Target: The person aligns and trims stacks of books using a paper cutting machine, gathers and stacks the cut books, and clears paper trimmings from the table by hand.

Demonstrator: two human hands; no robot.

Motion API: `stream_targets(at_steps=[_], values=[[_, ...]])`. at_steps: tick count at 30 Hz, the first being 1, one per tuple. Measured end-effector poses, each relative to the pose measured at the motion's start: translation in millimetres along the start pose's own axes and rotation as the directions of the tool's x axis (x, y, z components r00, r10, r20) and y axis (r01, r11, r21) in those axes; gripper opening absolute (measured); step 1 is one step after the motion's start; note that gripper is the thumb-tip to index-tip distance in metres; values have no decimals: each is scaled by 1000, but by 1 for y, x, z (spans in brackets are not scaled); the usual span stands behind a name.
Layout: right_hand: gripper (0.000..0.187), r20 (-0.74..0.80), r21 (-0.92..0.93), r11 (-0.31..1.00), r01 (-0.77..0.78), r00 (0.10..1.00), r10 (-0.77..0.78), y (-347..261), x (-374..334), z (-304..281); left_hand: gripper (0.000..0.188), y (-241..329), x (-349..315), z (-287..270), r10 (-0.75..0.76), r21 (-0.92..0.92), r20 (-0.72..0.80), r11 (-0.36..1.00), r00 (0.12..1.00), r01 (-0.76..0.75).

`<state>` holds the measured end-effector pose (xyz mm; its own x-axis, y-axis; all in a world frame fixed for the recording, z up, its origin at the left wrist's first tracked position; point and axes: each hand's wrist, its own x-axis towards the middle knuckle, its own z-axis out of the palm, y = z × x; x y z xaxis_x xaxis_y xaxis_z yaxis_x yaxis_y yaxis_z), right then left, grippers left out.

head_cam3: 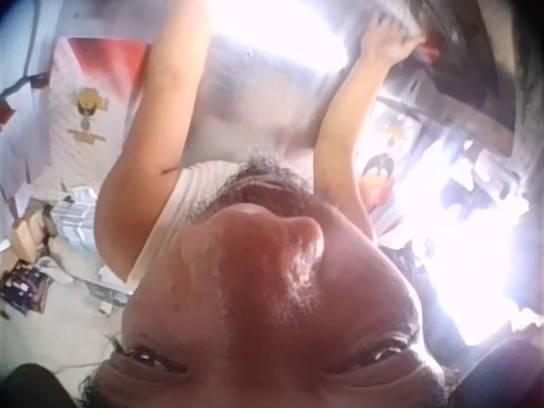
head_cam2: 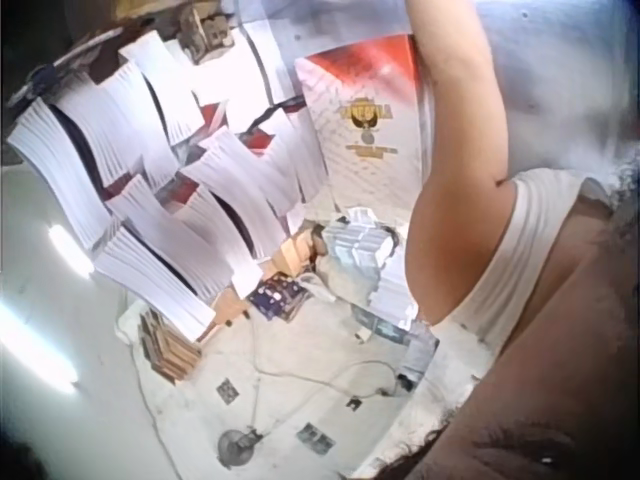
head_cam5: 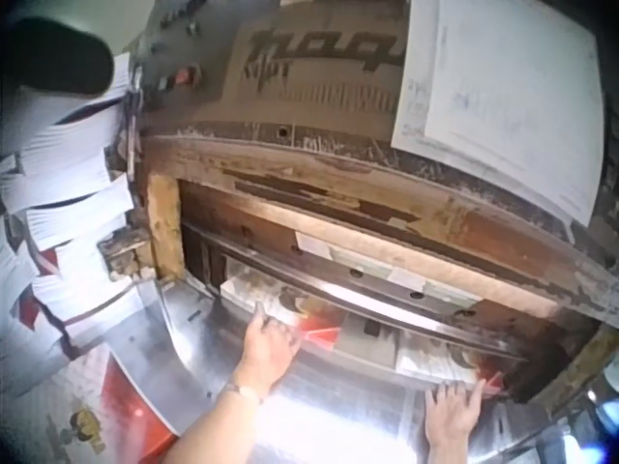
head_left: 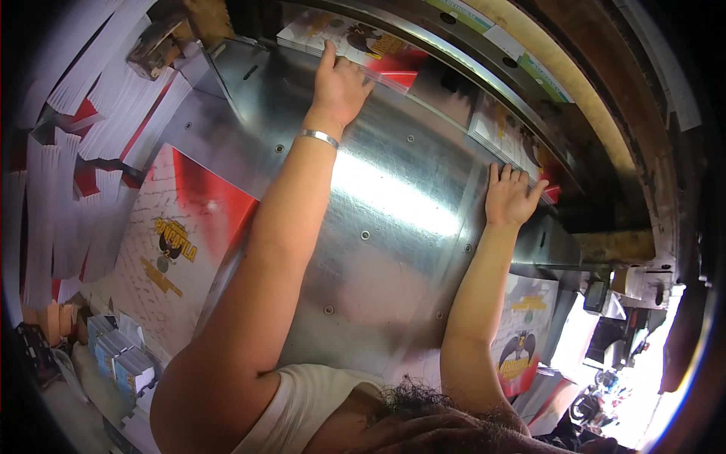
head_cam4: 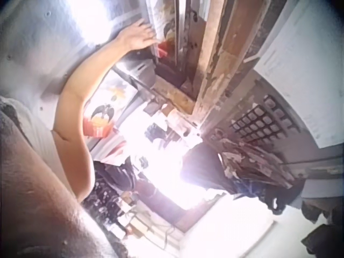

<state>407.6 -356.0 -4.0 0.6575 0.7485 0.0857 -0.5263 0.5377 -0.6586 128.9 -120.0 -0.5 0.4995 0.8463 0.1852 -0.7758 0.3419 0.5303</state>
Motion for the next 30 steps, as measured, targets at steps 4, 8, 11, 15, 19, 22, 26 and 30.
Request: stream_targets(at_steps=[4, 8, 11, 15, 19, 22, 26, 30], values=[[97, -13, 2, 1000, 9, 1000, -9, 1, 1, -6, 105, -4, 2, 0, -24, -14, -31, 1000, 999, 23], [86, -47, 31, 999, 35, 998, -34, 1, 3, -8, 108, -11, 2, -2, -57, -29, -8, 998, 998, 56], [74, -53, 53, 998, 25, 998, -23, 3, 15, -13, 110, -12, 4, -2, -28, -26, -76, 999, 997, 26], [73, -62, 16, 1000, 23, 998, -22, 6, 19, -13, 111, -15, 8, 3, -32, 1, -73, 999, 997, 32], [92, 41, -41, 999, 14, 999, -13, 0, 19, -14, 110, -17, 12, 2, -29, -1, -66, 1000, 997, 29], [104, 57, -69, 998, 0, 998, 4, 1, 18, -15, 108, -18, 10, 2, -43, 22, -54, 999, 998, 44], [105, 68, -69, 998, -5, 998, 10, 1, 18, -13, 106, -16, 12, 1, -55, 22, -64, 998, 996, 57], [96, -4, -38, 999, 11, 1000, -11, 3, 18, -14, 107, -14, 9, 6, -68, 29, -45, 997, 997, 70]])
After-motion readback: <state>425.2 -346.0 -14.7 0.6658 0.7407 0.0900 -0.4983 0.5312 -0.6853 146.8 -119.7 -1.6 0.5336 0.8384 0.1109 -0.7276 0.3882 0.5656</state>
